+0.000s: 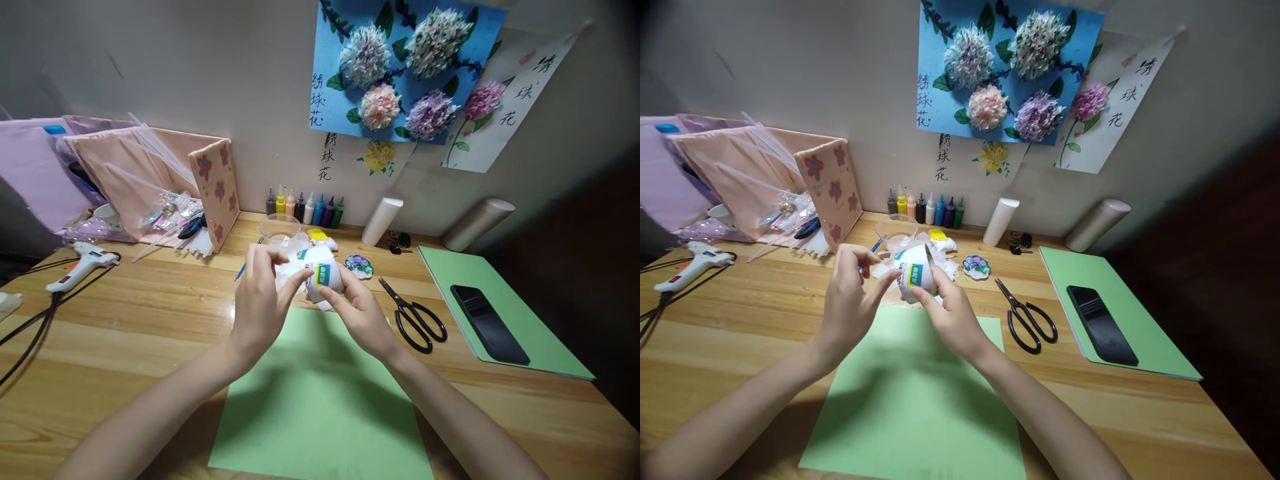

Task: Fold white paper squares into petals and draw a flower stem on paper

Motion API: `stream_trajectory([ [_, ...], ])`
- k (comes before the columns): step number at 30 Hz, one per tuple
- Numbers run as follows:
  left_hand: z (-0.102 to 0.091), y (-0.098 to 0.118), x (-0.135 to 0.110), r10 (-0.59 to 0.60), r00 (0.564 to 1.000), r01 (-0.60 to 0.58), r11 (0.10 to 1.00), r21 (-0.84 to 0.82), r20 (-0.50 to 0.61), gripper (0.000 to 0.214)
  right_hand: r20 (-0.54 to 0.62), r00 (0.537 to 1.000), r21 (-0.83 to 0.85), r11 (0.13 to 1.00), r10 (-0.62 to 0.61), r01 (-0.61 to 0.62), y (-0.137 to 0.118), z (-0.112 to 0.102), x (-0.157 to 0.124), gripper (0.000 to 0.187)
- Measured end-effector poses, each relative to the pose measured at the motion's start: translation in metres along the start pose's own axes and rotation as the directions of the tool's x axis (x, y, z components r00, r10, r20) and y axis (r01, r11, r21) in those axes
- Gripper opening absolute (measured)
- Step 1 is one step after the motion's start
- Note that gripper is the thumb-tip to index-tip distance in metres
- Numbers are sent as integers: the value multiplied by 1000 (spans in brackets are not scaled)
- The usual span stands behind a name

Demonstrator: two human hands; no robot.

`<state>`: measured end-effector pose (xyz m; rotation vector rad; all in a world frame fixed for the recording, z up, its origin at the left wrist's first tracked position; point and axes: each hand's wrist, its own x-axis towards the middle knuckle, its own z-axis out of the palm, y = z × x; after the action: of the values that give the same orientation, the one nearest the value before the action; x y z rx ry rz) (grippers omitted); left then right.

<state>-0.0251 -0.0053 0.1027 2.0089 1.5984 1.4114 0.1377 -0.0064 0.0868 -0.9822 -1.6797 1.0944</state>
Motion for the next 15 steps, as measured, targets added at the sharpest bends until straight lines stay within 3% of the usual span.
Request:
stream_trajectory([
  [1, -2, -1, 3, 60, 998, -60, 998, 25, -5, 26, 5, 1000, -34, 999, -13, 13, -1, 0, 0, 21],
  [5, -8, -1, 9, 257, 955, -258, 966, -13, 150, 12, 21, 998, -175, 983, -53, 56, -2, 1, -4, 18],
  [15, 4, -9, 5, 330, 918, -367, 916, 160, 219, 17, 88, 988, -389, 908, -130, 154, -3, -1, -5, 7],
])
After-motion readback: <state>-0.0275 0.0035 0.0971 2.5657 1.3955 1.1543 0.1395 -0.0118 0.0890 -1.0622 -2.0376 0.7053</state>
